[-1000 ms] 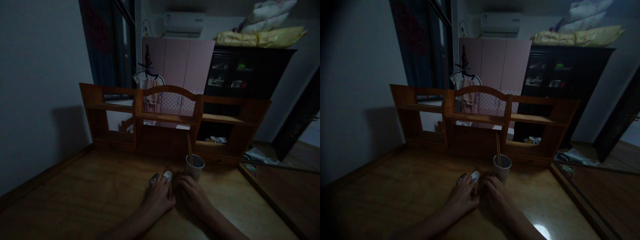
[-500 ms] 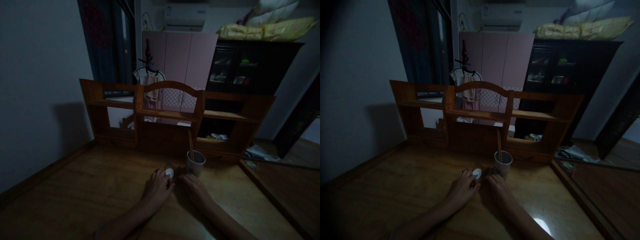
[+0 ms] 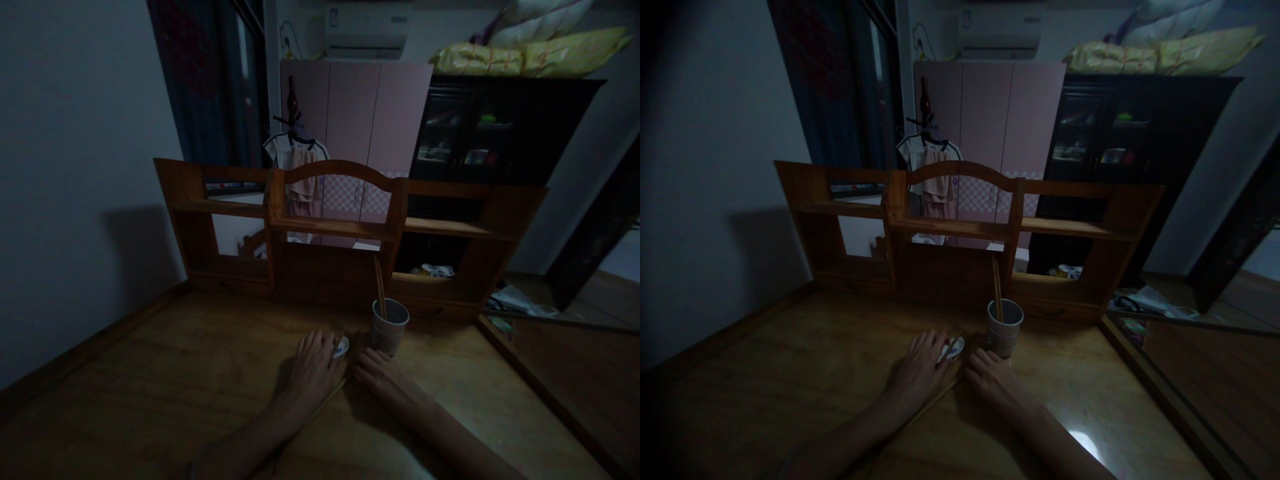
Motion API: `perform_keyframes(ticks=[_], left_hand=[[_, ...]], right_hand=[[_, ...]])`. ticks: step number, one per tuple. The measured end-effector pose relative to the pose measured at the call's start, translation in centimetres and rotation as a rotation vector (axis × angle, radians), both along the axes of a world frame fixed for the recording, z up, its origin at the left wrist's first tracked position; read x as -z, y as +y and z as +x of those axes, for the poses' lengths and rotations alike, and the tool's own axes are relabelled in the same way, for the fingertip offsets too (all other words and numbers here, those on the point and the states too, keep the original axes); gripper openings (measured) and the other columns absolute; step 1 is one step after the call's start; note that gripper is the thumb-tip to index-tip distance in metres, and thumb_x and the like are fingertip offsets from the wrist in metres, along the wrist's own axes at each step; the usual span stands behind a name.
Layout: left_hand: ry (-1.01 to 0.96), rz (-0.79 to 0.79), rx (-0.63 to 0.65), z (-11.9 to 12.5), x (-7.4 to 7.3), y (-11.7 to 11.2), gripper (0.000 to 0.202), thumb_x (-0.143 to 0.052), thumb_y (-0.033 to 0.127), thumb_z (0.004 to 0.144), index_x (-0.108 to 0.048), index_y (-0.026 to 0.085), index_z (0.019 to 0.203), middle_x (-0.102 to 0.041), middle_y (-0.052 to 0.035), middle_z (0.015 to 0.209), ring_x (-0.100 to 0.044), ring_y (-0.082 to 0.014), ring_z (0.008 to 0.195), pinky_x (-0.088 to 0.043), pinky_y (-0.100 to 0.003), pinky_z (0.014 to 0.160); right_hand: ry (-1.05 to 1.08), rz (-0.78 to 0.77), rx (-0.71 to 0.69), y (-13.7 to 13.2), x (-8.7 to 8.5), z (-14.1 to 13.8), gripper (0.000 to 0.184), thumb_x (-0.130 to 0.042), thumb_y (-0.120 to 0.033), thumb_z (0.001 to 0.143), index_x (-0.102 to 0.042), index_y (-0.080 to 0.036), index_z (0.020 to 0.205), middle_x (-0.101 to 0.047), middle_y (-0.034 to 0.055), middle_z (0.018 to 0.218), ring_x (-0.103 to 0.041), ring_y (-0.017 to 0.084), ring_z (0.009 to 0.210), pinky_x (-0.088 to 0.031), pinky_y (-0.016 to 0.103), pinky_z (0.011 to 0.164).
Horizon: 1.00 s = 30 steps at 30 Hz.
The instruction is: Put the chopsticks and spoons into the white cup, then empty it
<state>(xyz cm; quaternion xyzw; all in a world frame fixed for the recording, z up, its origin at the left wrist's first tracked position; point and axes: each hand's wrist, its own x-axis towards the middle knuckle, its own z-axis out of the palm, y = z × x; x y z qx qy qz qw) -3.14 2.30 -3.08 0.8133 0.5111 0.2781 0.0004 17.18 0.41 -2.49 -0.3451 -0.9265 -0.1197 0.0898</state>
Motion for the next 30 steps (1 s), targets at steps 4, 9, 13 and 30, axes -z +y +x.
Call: perform_keyframes(ticks=[4,9,13,30], left_hand=[[-0.001,-0.044,0.035,-0.1,-1.0,-0.3,0.024,-0.053,0.013,0.085,-0.060,0.024,0.106,-0.055,-0.0057,0.103,-0.048,-0.0240,0.096,-0.038,-0.035,0.083],[0.039,-0.035,0.056,-0.2,-0.9,-0.3,0.009,-0.061,0.027,0.086,-0.064,0.020,0.091,-0.055,-0.0066,0.102,-0.047,-0.0252,0.098,-0.037,-0.037,0.086],[0.029,-0.063,0.059,0.0,0.1,0.0,0.015,-0.067,0.032,0.079,-0.064,0.018,0.080,-0.054,-0.0067,0.101,-0.047,-0.0257,0.099,-0.037,-0.037,0.085],[-0.848,-0.481,0.172,-0.3,-0.8,3.1,0.031,-0.056,0.045,0.083,-0.061,0.014,0.077,-0.057,-0.0018,0.073,-0.055,-0.0152,0.068,-0.042,-0.025,0.064]], right_hand=[[-0.067,0.036,-0.010,-0.3,-0.4,0.0,0.015,-0.055,-0.008,0.091,-0.060,-0.014,0.104,-0.058,0.0085,0.102,-0.053,0.025,0.093,-0.048,0.036,0.079],[-0.083,0.040,-0.003,-0.6,-1.0,0.1,0.006,-0.056,-0.014,0.093,-0.057,-0.016,0.098,-0.057,0.0050,0.097,-0.052,0.022,0.087,-0.047,0.034,0.076],[-0.075,0.046,0.010,-0.5,-0.8,0.2,0.010,-0.059,-0.011,0.091,-0.056,-0.015,0.099,-0.057,0.0049,0.096,-0.052,0.022,0.086,-0.047,0.034,0.075],[0.094,0.209,0.038,-0.6,0.4,0.5,0.026,-0.055,-0.009,0.089,-0.057,-0.011,0.116,-0.059,0.0142,0.118,-0.057,0.027,0.098,-0.053,0.042,0.082]])
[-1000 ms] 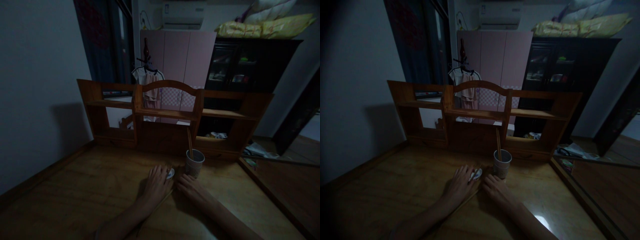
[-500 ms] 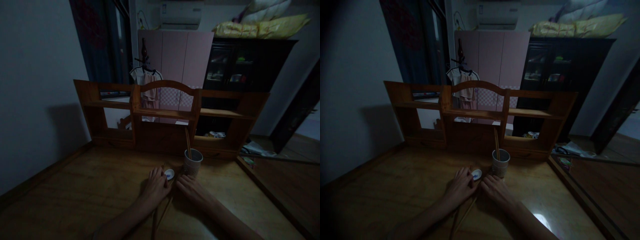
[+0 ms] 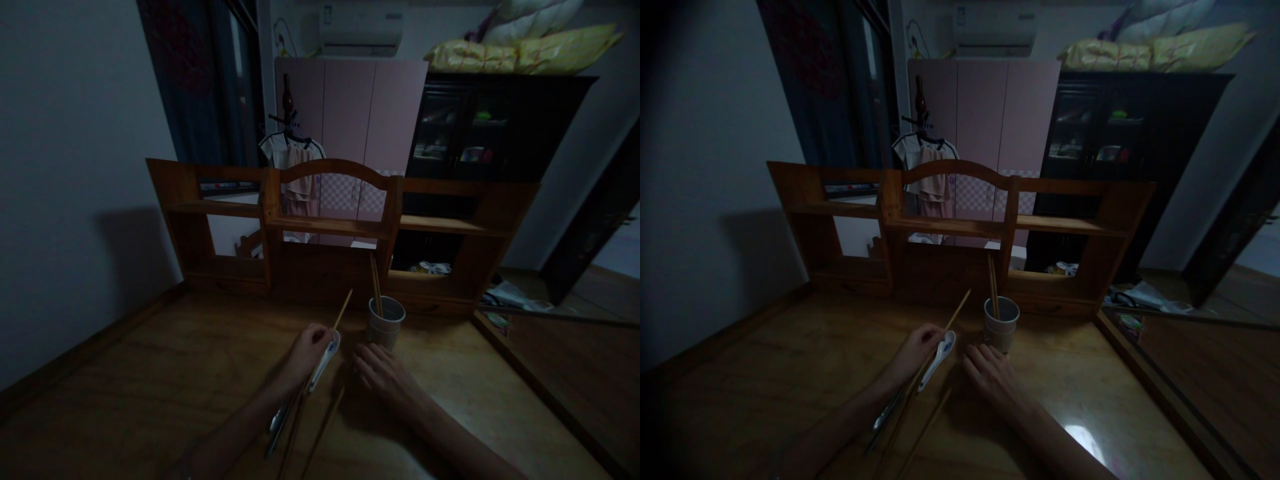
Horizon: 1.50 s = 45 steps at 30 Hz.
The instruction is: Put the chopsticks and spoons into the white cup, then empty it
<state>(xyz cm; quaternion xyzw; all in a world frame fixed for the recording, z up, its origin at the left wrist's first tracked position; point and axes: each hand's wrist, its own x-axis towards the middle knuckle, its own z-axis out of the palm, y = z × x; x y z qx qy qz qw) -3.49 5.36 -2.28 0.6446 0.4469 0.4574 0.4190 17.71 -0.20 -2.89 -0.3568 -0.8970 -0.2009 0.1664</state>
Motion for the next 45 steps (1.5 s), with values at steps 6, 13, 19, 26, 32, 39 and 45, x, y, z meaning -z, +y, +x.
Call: perform_keyframes(ticks=[6,13,19,26,32,39,45], left_hand=[[-0.526,-0.088,0.165,1.3,-1.4,-1.5,0.031,-0.048,0.049,0.092,-0.048,0.019,0.095,-0.057,0.0041,0.063,-0.048,-0.0090,0.044,-0.036,-0.018,0.043],[-0.497,0.052,0.201,2.2,-2.8,-4.5,0.023,-0.055,0.033,0.092,-0.057,0.018,0.109,-0.066,-0.0061,0.093,-0.065,-0.0191,0.093,-0.049,-0.033,0.090],[-0.461,0.029,0.315,3.1,-2.5,-5.7,0.018,-0.059,0.031,0.090,-0.061,0.018,0.103,-0.065,-0.0081,0.108,-0.062,-0.0233,0.105,-0.046,-0.039,0.099],[-0.347,0.036,0.312,3.5,-3.0,-7.0,0.013,-0.056,0.029,0.091,-0.061,0.019,0.098,-0.062,-0.0060,0.106,-0.060,-0.0208,0.103,-0.047,-0.033,0.093],[-0.184,0.087,0.274,3.3,-2.8,-7.0,0.011,-0.058,0.029,0.089,-0.060,0.021,0.096,-0.062,-0.0029,0.096,-0.062,-0.0168,0.082,-0.049,-0.026,0.074],[-0.080,0.105,0.346,3.0,-2.7,-6.9,0.013,-0.057,0.022,0.088,-0.068,0.020,0.095,-0.066,-0.0040,0.094,-0.061,-0.0188,0.087,-0.046,-0.025,0.076],[-0.065,0.157,0.388,3.1,-2.5,-6.9,0.014,-0.053,0.022,0.089,-0.067,0.018,0.090,-0.063,-0.0043,0.091,-0.057,-0.0182,0.084,-0.045,-0.025,0.075]], right_hand=[[0.147,0.152,-0.101,-0.2,-1.0,0.8,0.039,-0.035,-0.004,0.094,-0.050,-0.006,0.130,-0.053,0.0188,0.130,-0.050,0.030,0.118,-0.053,0.045,0.091],[0.264,0.326,-0.068,-0.6,-3.6,1.8,0.061,-0.044,0.003,0.089,-0.030,-0.009,0.147,-0.034,0.0181,0.147,-0.034,0.033,0.134,-0.040,0.051,0.108],[0.247,0.453,-0.098,-0.9,-4.6,2.0,0.062,-0.048,0.003,0.088,-0.030,-0.007,0.147,-0.035,0.0127,0.148,-0.033,0.034,0.135,-0.037,0.047,0.112],[0.285,0.380,-0.124,-1.4,-5.0,1.3,0.065,-0.047,0.002,0.087,-0.026,-0.004,0.148,-0.031,0.0168,0.149,-0.031,0.036,0.135,-0.041,0.049,0.108],[0.299,0.365,-0.136,-2.0,-5.1,0.7,0.066,-0.046,-0.002,0.088,-0.022,-0.006,0.150,-0.028,0.0170,0.150,-0.033,0.035,0.134,-0.044,0.049,0.106],[0.229,0.388,-0.137,-1.9,-4.5,1.0,0.065,-0.044,-0.002,0.089,-0.022,-0.006,0.149,-0.026,0.0174,0.151,-0.033,0.034,0.135,-0.042,0.050,0.107],[0.233,0.430,-0.159,-1.7,-3.8,1.2,0.065,-0.048,-0.002,0.088,-0.025,-0.006,0.148,-0.022,0.0168,0.153,-0.032,0.035,0.135,-0.041,0.052,0.108]])
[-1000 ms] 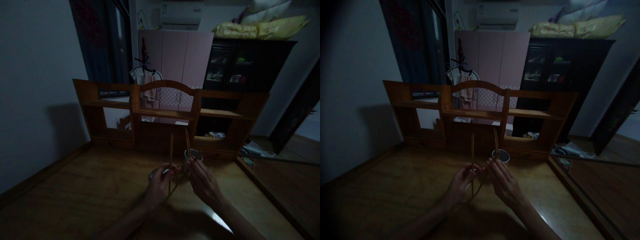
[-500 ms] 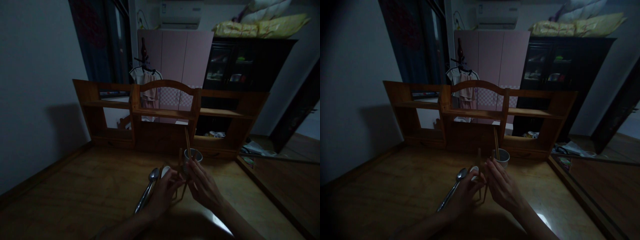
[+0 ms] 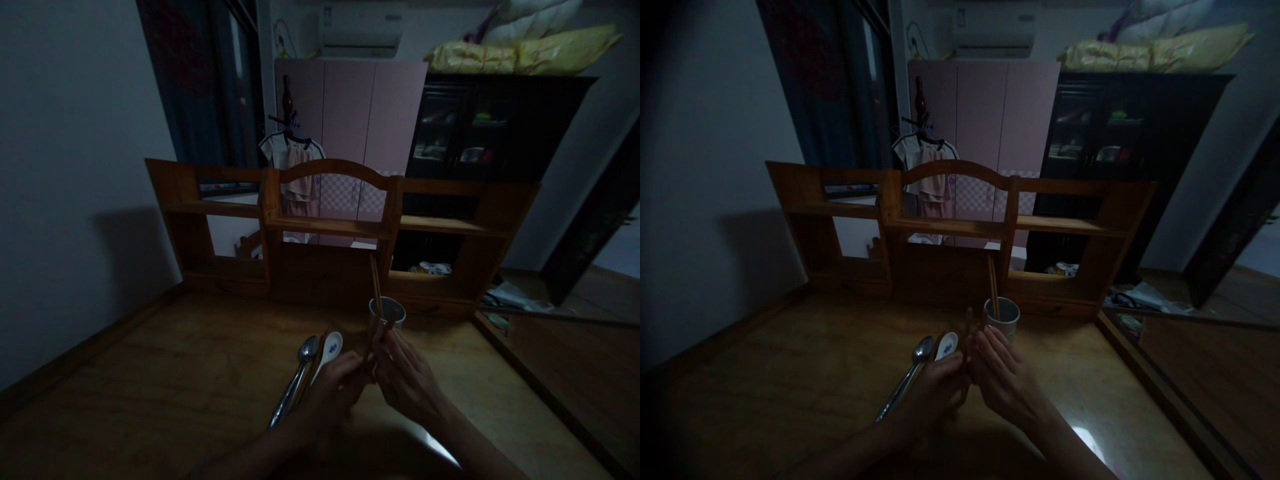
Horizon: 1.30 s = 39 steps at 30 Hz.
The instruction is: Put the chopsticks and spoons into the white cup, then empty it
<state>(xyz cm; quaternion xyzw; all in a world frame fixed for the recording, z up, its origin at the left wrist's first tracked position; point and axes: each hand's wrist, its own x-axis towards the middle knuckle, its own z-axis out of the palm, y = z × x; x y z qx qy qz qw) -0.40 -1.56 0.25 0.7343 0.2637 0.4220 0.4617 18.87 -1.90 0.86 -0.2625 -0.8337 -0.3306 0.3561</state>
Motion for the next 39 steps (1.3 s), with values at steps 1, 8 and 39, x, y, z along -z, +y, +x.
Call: perform_keyframes(ticks=[1,8,39], left_hand=[[-0.012,0.002,0.001,0.0,-0.1,-0.1,0.014,-0.053,0.021,0.089,-0.067,0.018,0.091,-0.062,-0.0047,0.094,-0.056,-0.0188,0.087,-0.045,-0.026,0.079],[-0.149,-0.108,-0.017,0.3,0.4,0.4,0.026,-0.052,0.026,0.091,-0.063,0.023,0.114,-0.058,-0.0066,0.120,-0.051,-0.0230,0.113,-0.040,-0.034,0.100],[0.062,-0.156,0.192,-0.1,1.2,-0.1,0.027,-0.048,0.035,0.093,-0.068,0.020,0.105,-0.068,-0.0056,0.101,-0.061,-0.0216,0.095,-0.045,-0.030,0.085]], right_hand=[[0.013,0.008,-0.009,-0.1,0.1,-0.1,0.066,-0.048,-0.002,0.088,-0.025,-0.008,0.149,-0.020,0.0159,0.153,-0.031,0.034,0.135,-0.042,0.052,0.106],[0.136,-0.106,-0.042,-0.9,0.6,-1.6,0.070,-0.048,-0.006,0.089,-0.016,-0.009,0.151,-0.015,0.0201,0.154,-0.029,0.038,0.136,-0.048,0.053,0.099],[0.595,-0.658,-0.230,-0.8,0.3,-1.9,0.007,-0.053,-0.019,0.093,-0.059,-0.019,0.090,-0.057,0.0010,0.074,-0.055,0.014,0.062,-0.044,0.023,0.056]])
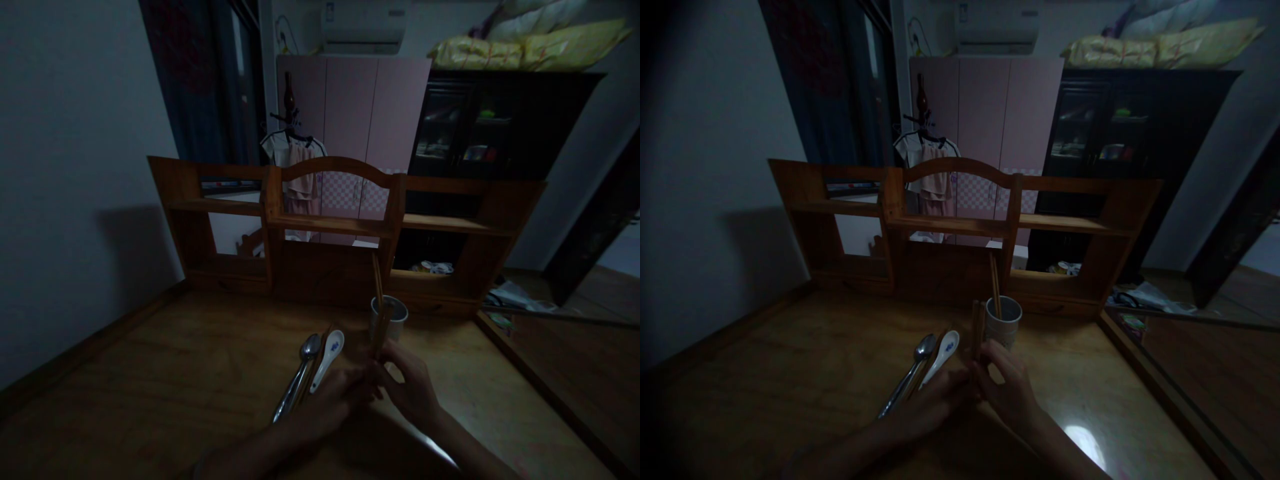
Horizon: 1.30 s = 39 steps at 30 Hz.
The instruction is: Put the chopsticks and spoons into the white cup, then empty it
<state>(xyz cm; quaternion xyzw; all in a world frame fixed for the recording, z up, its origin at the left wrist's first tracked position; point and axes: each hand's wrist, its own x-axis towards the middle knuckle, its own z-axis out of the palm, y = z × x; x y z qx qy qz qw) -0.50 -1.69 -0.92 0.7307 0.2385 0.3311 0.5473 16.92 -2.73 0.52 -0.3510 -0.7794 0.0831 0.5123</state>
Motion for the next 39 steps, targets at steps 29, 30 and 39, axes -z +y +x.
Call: perform_keyframes(ticks=[29,30,39], left_hand=[[0.076,-0.001,-0.130,0.0,-0.1,0.5,0.023,-0.060,0.034,0.085,-0.074,0.019,0.094,-0.071,-0.0031,0.093,-0.062,-0.0184,0.082,-0.045,-0.025,0.072],[0.070,-0.009,-0.132,0.0,0.0,0.5,0.022,-0.060,0.034,0.085,-0.073,0.019,0.094,-0.071,-0.0031,0.094,-0.063,-0.0184,0.082,-0.045,-0.025,0.072],[0.017,-0.066,-0.111,0.1,0.3,0.4,0.022,-0.058,0.031,0.088,-0.072,0.021,0.101,-0.070,-0.0025,0.103,-0.063,-0.0197,0.093,-0.046,-0.026,0.078]], right_hand=[[0.011,-0.058,-0.054,0.0,-0.1,0.1,0.007,-0.054,-0.012,0.092,-0.058,-0.018,0.091,-0.059,0.0023,0.082,-0.058,0.014,0.072,-0.045,0.022,0.063],[0.012,-0.059,-0.053,-0.1,0.0,0.1,0.008,-0.055,-0.011,0.092,-0.059,-0.018,0.092,-0.060,0.0024,0.083,-0.058,0.014,0.073,-0.045,0.022,0.064],[0.024,-0.064,-0.055,0.0,0.2,0.1,0.008,-0.054,-0.012,0.092,-0.059,-0.018,0.094,-0.061,0.0038,0.086,-0.059,0.014,0.073,-0.047,0.022,0.064]])
